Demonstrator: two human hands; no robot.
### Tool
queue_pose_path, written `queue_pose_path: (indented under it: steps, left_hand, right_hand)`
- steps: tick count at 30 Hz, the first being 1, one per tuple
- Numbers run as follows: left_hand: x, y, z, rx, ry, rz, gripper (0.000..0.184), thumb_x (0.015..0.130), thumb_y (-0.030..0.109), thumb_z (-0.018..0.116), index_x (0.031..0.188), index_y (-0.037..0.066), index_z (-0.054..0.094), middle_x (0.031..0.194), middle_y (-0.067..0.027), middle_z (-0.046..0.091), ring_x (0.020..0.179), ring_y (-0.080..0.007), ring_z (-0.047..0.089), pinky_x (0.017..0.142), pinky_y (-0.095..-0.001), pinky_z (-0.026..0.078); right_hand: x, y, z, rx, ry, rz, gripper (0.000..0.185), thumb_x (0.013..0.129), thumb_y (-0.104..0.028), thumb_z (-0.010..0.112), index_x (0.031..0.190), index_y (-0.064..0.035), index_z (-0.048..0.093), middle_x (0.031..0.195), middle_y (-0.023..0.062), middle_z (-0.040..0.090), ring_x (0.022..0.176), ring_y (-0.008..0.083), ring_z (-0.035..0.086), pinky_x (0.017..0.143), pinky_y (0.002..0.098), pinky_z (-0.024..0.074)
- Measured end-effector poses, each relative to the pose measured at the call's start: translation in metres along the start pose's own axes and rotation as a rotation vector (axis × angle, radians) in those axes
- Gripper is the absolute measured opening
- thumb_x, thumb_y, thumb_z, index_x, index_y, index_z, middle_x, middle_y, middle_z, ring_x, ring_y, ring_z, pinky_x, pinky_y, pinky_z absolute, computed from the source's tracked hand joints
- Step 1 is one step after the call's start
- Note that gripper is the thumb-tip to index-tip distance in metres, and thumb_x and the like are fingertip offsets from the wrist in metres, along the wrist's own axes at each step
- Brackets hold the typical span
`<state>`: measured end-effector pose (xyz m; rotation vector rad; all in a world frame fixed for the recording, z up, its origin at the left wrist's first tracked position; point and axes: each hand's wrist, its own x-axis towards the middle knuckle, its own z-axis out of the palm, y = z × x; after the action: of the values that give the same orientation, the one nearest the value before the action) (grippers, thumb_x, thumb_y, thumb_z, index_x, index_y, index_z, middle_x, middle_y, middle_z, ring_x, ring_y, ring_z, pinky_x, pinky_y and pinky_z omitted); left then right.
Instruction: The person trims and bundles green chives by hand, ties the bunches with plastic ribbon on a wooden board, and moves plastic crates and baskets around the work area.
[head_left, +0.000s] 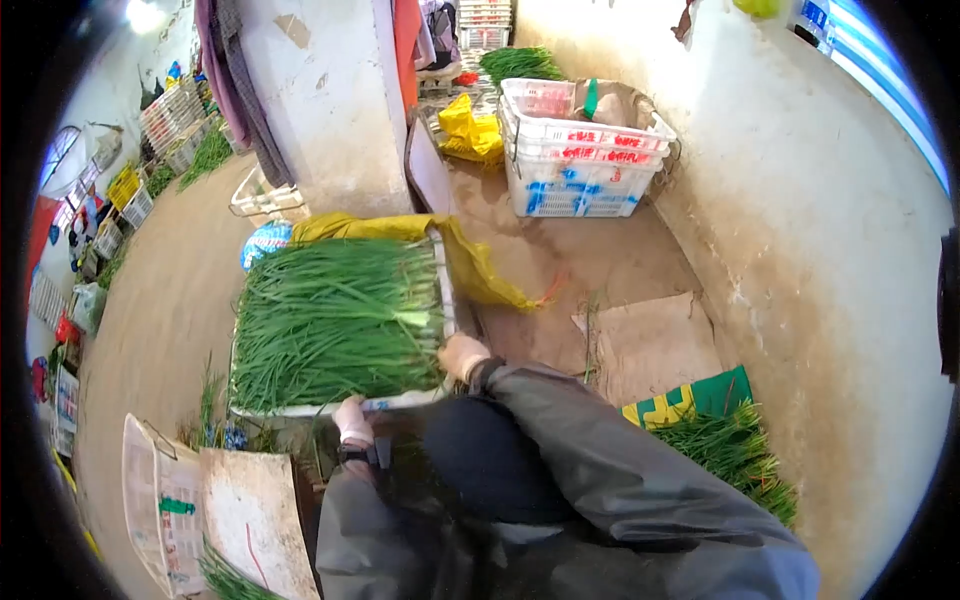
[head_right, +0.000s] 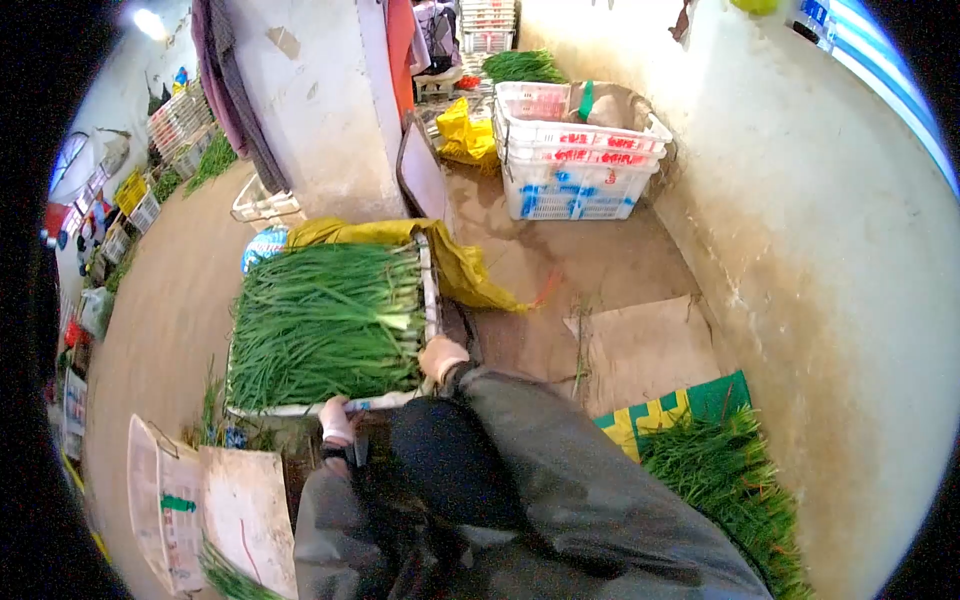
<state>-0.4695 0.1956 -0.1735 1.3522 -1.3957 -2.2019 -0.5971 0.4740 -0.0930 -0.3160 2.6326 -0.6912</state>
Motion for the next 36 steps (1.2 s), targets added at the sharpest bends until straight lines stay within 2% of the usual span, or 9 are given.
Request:
queue_pose_path:
  steps: [3,6,10,12,16,22,31,34,36]
  left_hand:
    - [0.009,-0.005,0.009,0.057,0.207,0.093,0.023,0.088,0.009,0.066,0.108,-0.003,0.066,0.096,-0.0175,0.069,0.081,-0.031,0.066,0.072,-0.0479,0.057]
    - [0.02,-0.027,0.02,0.17,0.535,0.391,0.033,0.078,0.004,0.068,0.105,-0.014,0.07,0.099,-0.0244,0.075,0.079,-0.0308,0.065,0.073,-0.0447,0.053]
    - [0.033,-0.044,0.012,0.236,0.569,0.401,0.034,0.08,0.001,0.063,0.106,-0.019,0.068,0.1,-0.0253,0.076,0.078,-0.0305,0.067,0.075,-0.0461,0.053]
    - [0.023,-0.039,0.01,0.326,0.578,0.5,0.035,0.08,0.0,0.063,0.108,-0.02,0.067,0.1,-0.0254,0.076,0.079,-0.0306,0.067,0.076,-0.0452,0.054]
    - [0.027,-0.051,0.001,0.208,0.54,0.509,0.037,0.08,-0.006,0.06,0.115,-0.019,0.064,0.103,-0.0213,0.073,0.084,-0.0293,0.063,0.084,-0.0416,0.054]
    - [0.033,-0.053,-0.017,0.147,0.514,0.57,0.042,0.086,-0.002,0.062,0.127,-0.012,0.06,0.119,-0.0177,0.068,0.093,-0.029,0.064,0.087,-0.0417,0.054]
    - [0.018,-0.048,-0.009,0.104,0.516,0.599,0.049,0.088,0.001,0.057,0.136,-0.009,0.055,0.123,-0.0171,0.067,0.097,-0.0323,0.066,0.09,-0.0441,0.056]
    - [0.012,-0.043,-0.001,0.087,0.494,0.607,0.049,0.089,0.002,0.057,0.137,-0.009,0.055,0.123,-0.0174,0.067,0.098,-0.0327,0.066,0.09,-0.0444,0.056]
    - [0.012,-0.041,0.002,0.082,0.481,0.612,0.049,0.089,0.002,0.057,0.137,-0.009,0.054,0.123,-0.0177,0.067,0.098,-0.033,0.066,0.09,-0.0446,0.056]
  right_hand:
    - [0.051,0.042,0.029,-0.265,-0.155,-0.451,0.054,0.104,-0.042,0.05,0.099,0.0066,0.073,0.101,0.0299,0.072,0.083,0.0437,0.068,0.076,0.0529,0.0539]
    - [0.04,0.048,-0.01,-0.05,-0.312,-0.4,0.05,0.107,-0.044,0.053,0.115,0.0023,0.071,0.096,0.0258,0.074,0.087,0.0393,0.072,0.08,0.0507,0.0565]
    - [0.034,0.073,-0.099,0.139,-0.727,-0.343,0.066,0.106,-0.055,0.052,0.119,0.0073,0.069,0.094,0.0161,0.077,0.081,0.0258,0.073,0.078,0.0438,0.059]
    - [0.056,0.091,-0.144,-0.051,-0.67,-0.328,0.064,0.102,-0.058,0.055,0.117,0.0027,0.072,0.101,0.0175,0.077,0.091,0.0326,0.073,0.086,0.0503,0.0546]
    - [0.139,0.16,-0.224,-0.164,-0.035,-0.307,0.046,0.089,-0.044,0.069,0.112,-0.0049,0.074,0.107,0.0238,0.074,0.1,0.0406,0.07,0.086,0.0492,0.0558]
    - [0.279,0.213,-0.374,-0.376,0.44,-0.15,0.032,0.079,-0.021,0.077,0.106,-0.0046,0.072,0.104,0.0247,0.074,0.101,0.0421,0.071,0.089,0.0486,0.0579]
    - [0.401,0.199,-0.49,-0.526,0.583,-0.034,0.105,0.067,-0.045,0.093,0.148,-0.0008,0.044,0.152,0.0204,0.054,0.144,0.0361,0.048,0.117,0.0436,0.0422]
    - [0.417,0.203,-0.483,-0.577,0.507,-0.006,0.104,0.066,-0.047,0.093,0.147,-0.0024,0.046,0.151,0.018,0.055,0.143,0.0324,0.05,0.112,0.0479,0.0454]
    - [0.425,0.211,-0.479,-0.624,0.56,-0.014,0.075,0.075,-0.039,0.086,0.137,-0.0084,0.057,0.142,0.0167,0.062,0.134,0.0322,0.058,0.106,0.0483,0.0499]
